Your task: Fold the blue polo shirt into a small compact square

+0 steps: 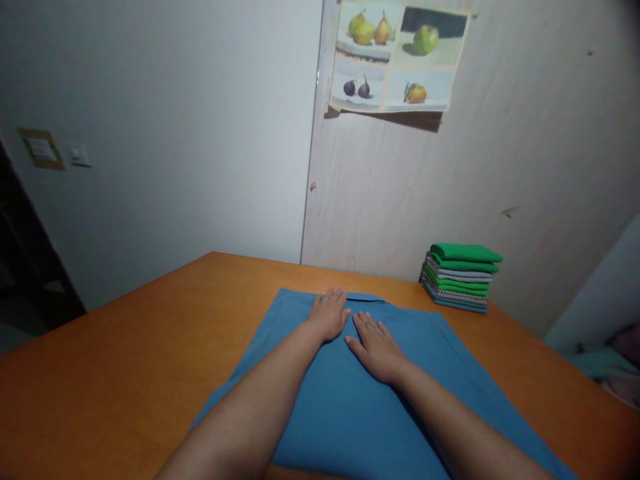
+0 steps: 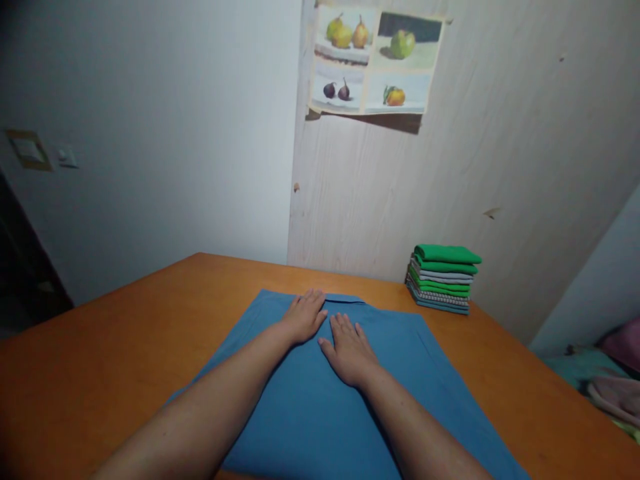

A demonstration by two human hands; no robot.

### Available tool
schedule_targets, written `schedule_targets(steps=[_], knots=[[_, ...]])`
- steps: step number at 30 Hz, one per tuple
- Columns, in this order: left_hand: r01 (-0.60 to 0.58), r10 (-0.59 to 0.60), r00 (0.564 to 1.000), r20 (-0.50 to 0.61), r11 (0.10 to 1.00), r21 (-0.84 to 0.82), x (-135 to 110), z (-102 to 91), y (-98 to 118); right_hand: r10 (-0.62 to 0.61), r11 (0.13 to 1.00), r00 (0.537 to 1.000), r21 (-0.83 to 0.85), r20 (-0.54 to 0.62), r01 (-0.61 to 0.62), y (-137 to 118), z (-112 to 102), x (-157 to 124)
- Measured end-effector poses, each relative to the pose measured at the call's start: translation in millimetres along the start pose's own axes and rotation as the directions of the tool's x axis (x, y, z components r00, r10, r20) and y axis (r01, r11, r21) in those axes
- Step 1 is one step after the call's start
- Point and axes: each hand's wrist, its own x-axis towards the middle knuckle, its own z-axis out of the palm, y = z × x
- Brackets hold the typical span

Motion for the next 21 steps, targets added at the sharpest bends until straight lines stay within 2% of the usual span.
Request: schedule_targets(steps=[2,4,8,11,13,15,17,21], knots=[[-0.041,0.04,0.994,0.098,0.999,0.007,-1,7.8,-1,0.006,1.0,1.0,-0.003,-0.004,-0.006,-1,0,0],[-0.043,0.04,0.989,0.143,0.999,0.018,-1,11.5,-3,0.013,1.0,1.0,-0.004,-0.012,-0.013,-2,2,-1],[-0.033,0.03,0.989,0.145,0.999,0.023,-1,10.7,-5,0.007,1.0,0.999,0.005,-0.034,-0.007,1,3,0],[-0.024,0.021,0.987,0.157,1.0,0.018,-1,8.9,-4,-0.016,0.999,1.0,0.04,-0.027,0.017,6,-7,8],[-0.017,0.014,0.986,0.167,1.0,0.015,-1,8.0,-3,0.001,0.998,0.997,0.064,-0.084,0.004,11,-19,19],[-0.011,0.007,0.985,0.171,1.0,0.018,-1,7.2,-2,0.041,0.998,0.979,0.052,-0.201,-0.031,16,-28,32],[-0.009,0.005,0.985,0.173,1.0,0.025,-1,6.7,-2,0.08,0.997,0.961,0.008,-0.265,-0.081,22,-31,43],[-0.004,-0.002,0.984,0.179,0.999,0.032,0,7.7,-4,0.183,0.983,0.977,-0.012,-0.108,-0.185,35,-18,53]])
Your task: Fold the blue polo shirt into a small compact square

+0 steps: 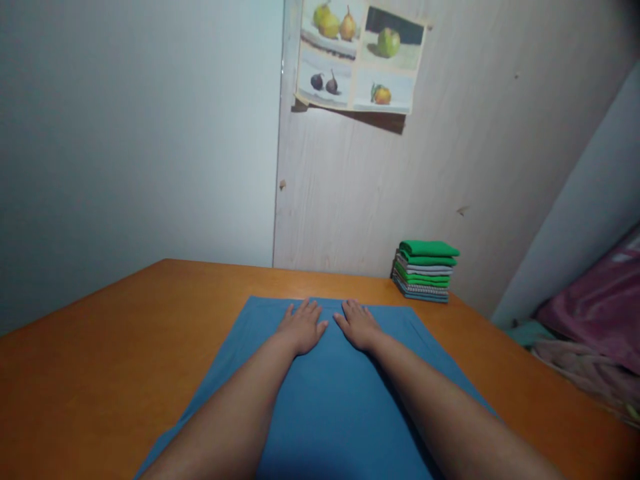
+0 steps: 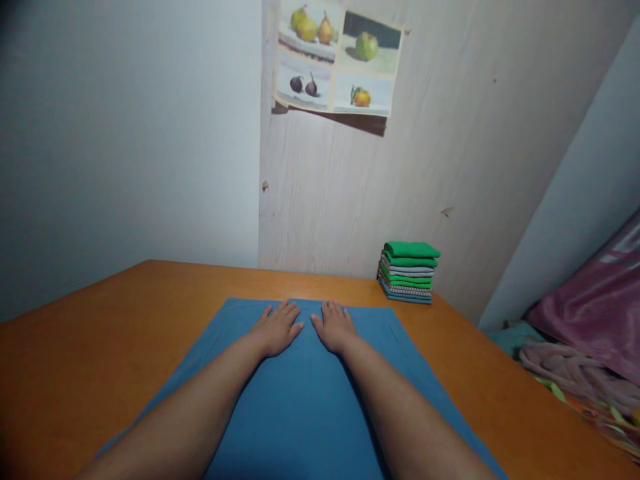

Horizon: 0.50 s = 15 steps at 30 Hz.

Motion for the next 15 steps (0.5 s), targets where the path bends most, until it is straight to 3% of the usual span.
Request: schedule_targets(steps=[4,10,15], knots=[[0.032,-0.031,0.999,-0.026,0.999,0.011,2,2.4,-2,0.027,0.999,0.998,0.025,0.06,-0.029,7,11,1],[0.098,-0.097,0.995,-0.022,0.994,0.044,4,3.9,-4,0.002,0.998,0.996,0.063,0.085,-0.007,11,5,0],[0.099,-0.099,0.995,-0.014,0.994,0.055,6,4.7,-6,0.042,0.998,0.997,0.033,0.057,-0.044,39,1,-12]])
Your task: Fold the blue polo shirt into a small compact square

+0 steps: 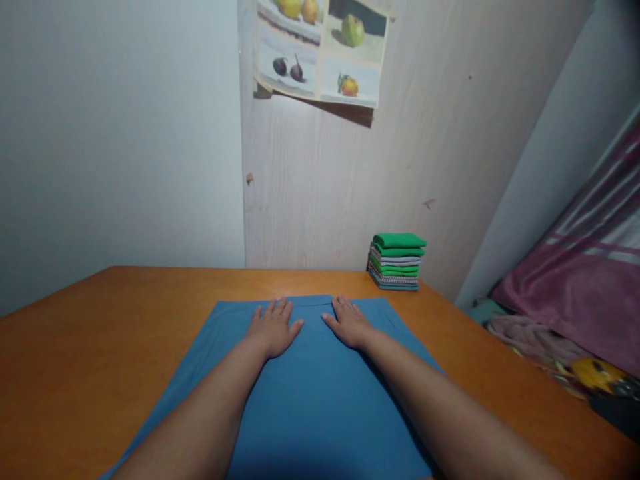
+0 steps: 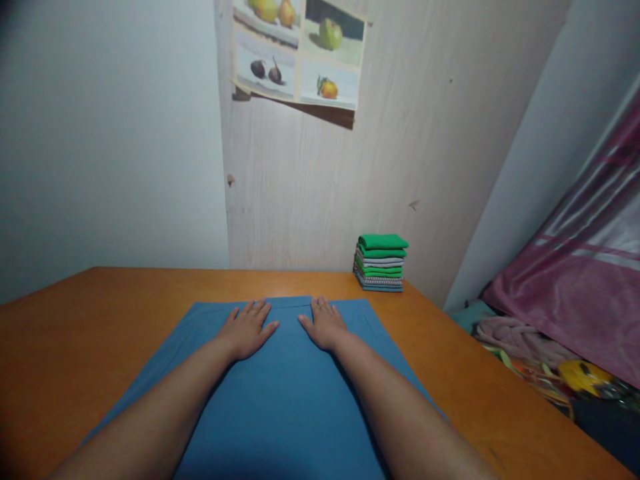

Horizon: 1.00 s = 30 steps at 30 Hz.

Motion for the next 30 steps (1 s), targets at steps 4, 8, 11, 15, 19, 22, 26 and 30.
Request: schedule_targets(steps=[4,8,11,15,19,22,26,30], knots=[[0.001,-0.001,1.0,0.006,1.0,0.003,0,-1.5,0,0.052,0.997,0.999,-0.052,-0.003,-0.052,35,-7,-12],[0.004,-0.004,1.0,0.013,1.0,0.007,-1,-3.0,0,0.113,0.988,0.994,-0.101,-0.012,-0.114,69,-13,-20],[0.003,-0.003,1.0,0.018,1.0,0.005,-2,-3.6,1,0.174,0.978,0.984,-0.112,-0.028,-0.177,91,-14,-23],[-0.003,0.004,1.0,0.01,1.0,-0.013,-3,-3.2,1,0.243,0.962,0.969,-0.118,-0.047,-0.247,112,-11,-25],[-0.009,0.009,1.0,0.01,0.999,-0.04,-3,-1.5,1,0.279,0.942,0.959,-0.18,-0.05,-0.284,111,-17,-21],[-0.01,0.011,1.0,0.013,0.999,-0.05,-4,-1.3,1,0.23,0.944,0.968,-0.217,-0.102,-0.248,87,-25,-11],[-0.011,0.012,1.0,0.024,0.998,-0.058,-6,-2.8,3,-0.027,0.99,0.991,-0.138,-0.134,0.009,38,-24,4],[-0.011,0.014,0.999,0.033,0.998,-0.067,-8,-3.1,4,-0.151,0.985,0.986,-0.097,-0.071,0.144,4,-1,8]])
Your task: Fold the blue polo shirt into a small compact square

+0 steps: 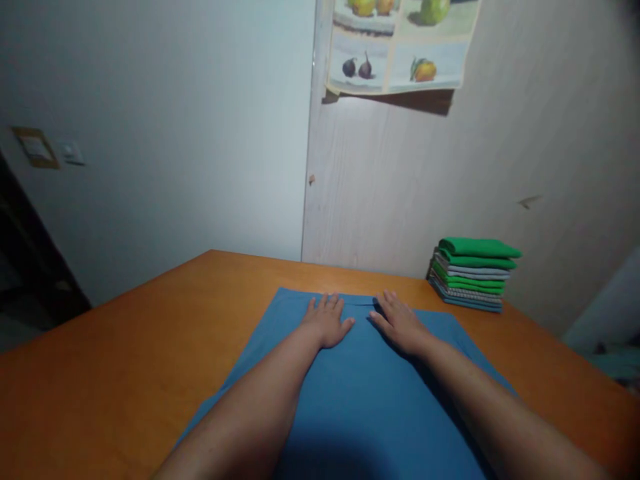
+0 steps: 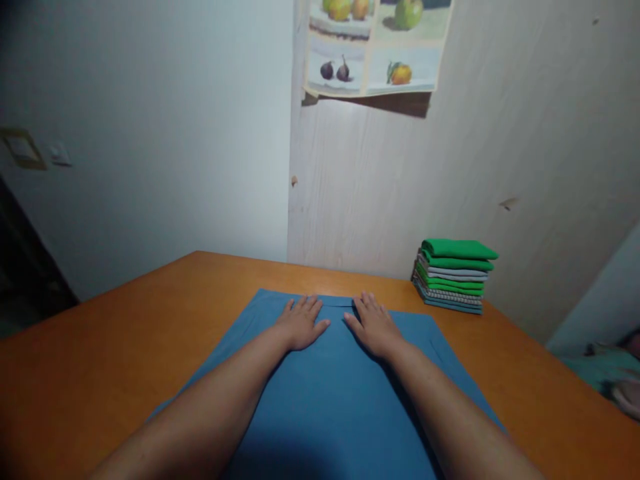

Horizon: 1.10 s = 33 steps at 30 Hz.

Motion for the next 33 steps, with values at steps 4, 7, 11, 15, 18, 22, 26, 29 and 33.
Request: schedule_targets(steps=[4,7,11,15,18,22,26,29,33], knots=[[0.001,-0.001,1.0,0.013,1.0,-0.005,0,0.3,-1,0.064,0.998,0.995,-0.034,0.077,-0.061,-6,18,-2],[-0.01,0.01,1.0,0.023,1.0,-0.017,-1,-0.8,-2,0.071,0.997,0.995,-0.047,0.069,-0.068,-3,22,-3],[-0.031,0.031,0.999,0.022,0.999,-0.038,-4,-3.8,-3,0.064,0.997,0.996,-0.048,0.059,-0.061,-1,22,-3],[-0.031,0.032,1.0,0.002,0.998,-0.053,-7,-6.0,-3,0.061,0.997,0.997,-0.043,0.052,-0.059,-1,24,-2],[-0.042,0.042,0.999,-0.01,0.998,-0.049,-10,-7.5,-6,0.062,0.997,0.997,-0.044,0.044,-0.06,-1,26,-2],[-0.026,0.026,1.0,0.006,0.999,-0.026,-24,-12.6,-21,0.069,0.997,0.996,-0.039,0.048,-0.067,-2,26,-1],[0.018,-0.02,0.999,0.03,0.999,0.049,-47,-21.4,-50,0.059,0.998,0.997,-0.023,0.044,-0.058,-3,25,-1],[0.056,-0.059,0.998,0.031,0.994,0.091,-64,-27.5,-72,0.058,0.998,0.997,-0.013,0.04,-0.058,-4,25,-1],[0.131,-0.134,0.991,0.025,0.985,0.116,-82,-32.4,-93,0.054,0.999,0.997,-0.002,0.048,-0.054,-4,25,0]])
